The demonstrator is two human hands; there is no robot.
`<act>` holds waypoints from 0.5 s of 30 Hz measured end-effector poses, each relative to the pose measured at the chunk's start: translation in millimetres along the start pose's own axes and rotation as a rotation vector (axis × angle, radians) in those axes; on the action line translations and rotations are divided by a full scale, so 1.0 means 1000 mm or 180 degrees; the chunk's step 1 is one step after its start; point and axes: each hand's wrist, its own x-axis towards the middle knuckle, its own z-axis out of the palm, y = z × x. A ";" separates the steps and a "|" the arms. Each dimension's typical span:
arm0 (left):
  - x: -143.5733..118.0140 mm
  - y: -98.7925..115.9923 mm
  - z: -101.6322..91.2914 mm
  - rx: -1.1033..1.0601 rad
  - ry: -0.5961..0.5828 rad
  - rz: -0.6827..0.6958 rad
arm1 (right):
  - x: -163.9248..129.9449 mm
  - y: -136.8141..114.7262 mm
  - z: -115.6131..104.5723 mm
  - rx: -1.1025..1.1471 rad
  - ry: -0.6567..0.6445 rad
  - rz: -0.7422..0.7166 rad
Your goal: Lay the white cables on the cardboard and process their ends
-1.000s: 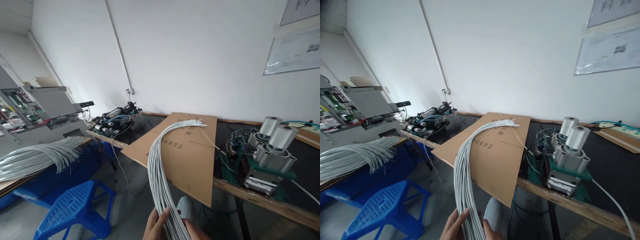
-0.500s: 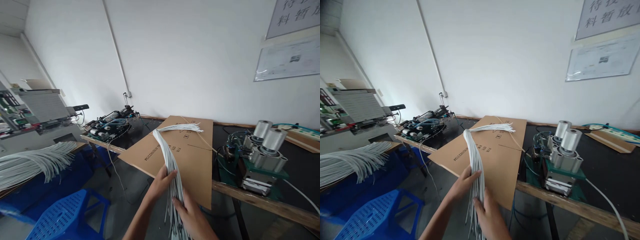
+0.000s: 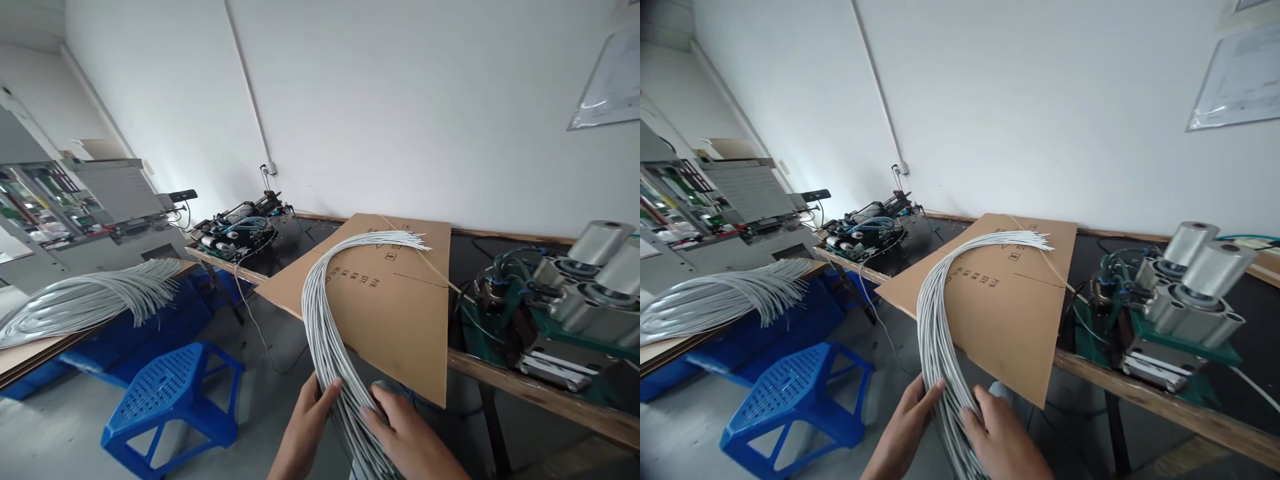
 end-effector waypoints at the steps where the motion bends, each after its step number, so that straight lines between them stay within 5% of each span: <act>1: -0.001 0.001 -0.001 -0.0052 -0.0037 0.0040 | 0.000 -0.003 -0.003 -0.0072 -0.0083 -0.0027; 11: -0.003 -0.003 -0.004 -0.0690 -0.0431 -0.0052 | 0.007 -0.018 -0.012 -0.0157 -0.0282 -0.0305; 15: -0.003 -0.007 -0.004 -0.0641 -0.0321 0.0007 | 0.004 -0.016 -0.019 -0.0126 -0.0412 -0.0201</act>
